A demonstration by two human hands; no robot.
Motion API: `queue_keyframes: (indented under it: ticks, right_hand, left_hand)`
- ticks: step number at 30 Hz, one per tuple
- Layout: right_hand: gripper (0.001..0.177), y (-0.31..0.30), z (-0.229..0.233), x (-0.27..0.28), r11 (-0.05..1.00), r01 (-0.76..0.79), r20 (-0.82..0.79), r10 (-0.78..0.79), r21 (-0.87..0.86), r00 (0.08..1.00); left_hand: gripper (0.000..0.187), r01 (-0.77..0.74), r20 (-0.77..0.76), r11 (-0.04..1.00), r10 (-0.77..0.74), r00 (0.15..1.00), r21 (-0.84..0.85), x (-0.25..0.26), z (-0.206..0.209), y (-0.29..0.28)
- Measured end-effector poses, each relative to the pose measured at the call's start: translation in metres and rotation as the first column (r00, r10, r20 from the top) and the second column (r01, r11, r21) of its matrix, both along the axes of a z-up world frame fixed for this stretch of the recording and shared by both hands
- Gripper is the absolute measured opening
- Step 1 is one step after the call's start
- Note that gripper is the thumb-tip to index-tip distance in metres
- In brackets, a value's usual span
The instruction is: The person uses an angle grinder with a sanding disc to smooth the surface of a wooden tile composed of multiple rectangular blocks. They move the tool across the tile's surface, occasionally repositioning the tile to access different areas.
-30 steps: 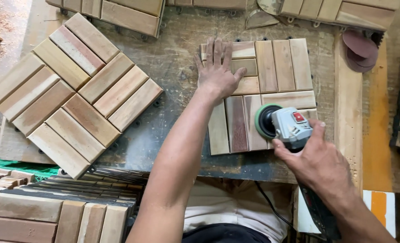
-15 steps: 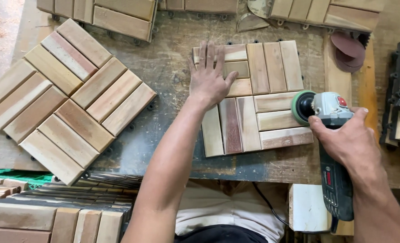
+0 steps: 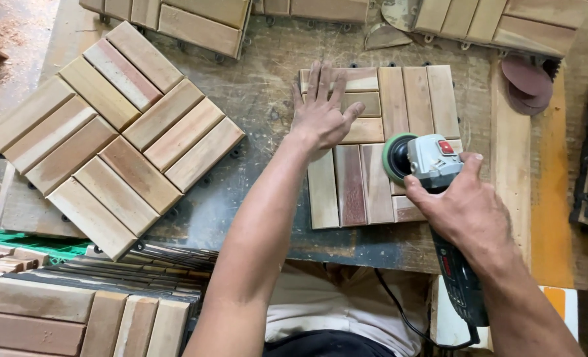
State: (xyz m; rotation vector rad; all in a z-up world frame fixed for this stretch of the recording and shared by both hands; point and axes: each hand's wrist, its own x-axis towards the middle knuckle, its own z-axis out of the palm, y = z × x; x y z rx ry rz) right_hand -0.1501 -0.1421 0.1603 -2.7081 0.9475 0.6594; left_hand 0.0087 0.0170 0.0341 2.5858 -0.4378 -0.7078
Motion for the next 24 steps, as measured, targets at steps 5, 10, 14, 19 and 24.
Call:
queue_keyframes:
  ticks: [5, 10, 14, 19, 24]
  right_hand:
    - [0.085, 0.027, 0.002, 0.000, 0.997, -0.069, -0.034, 0.070, 0.024, 0.997]
    - [0.095, 0.033, -0.010, -0.001, 0.988, -0.139, 0.006, 0.139, 0.061, 0.990]
    - [0.090, 0.031, -0.013, 0.003, 0.984, -0.176, 0.030, 0.175, 0.037, 0.984]
    - [0.091, 0.013, 0.000, 0.011, 0.995, -0.097, -0.014, 0.097, 0.026, 0.995]
    - [0.089, -0.023, 0.006, 0.018, 0.998, 0.060, 0.001, -0.060, 0.001, 0.998]
  left_hand:
    - [0.087, -0.019, -0.028, 0.998, 0.017, 0.999, -0.063, 0.000, 0.007, 0.003]
    - [0.088, -0.007, -0.040, 0.998, 0.005, 0.999, -0.056, 0.004, -0.003, 0.002]
    - [0.078, 0.005, 0.025, 0.999, -0.004, 1.000, -0.045, 0.006, -0.015, 0.000]
    - [0.067, 0.045, 0.276, 0.999, -0.049, 0.960, 0.020, 0.000, -0.047, -0.004]
    - [0.068, -0.025, 0.442, 1.000, 0.017, 0.897, 0.012, -0.021, -0.073, -0.008]
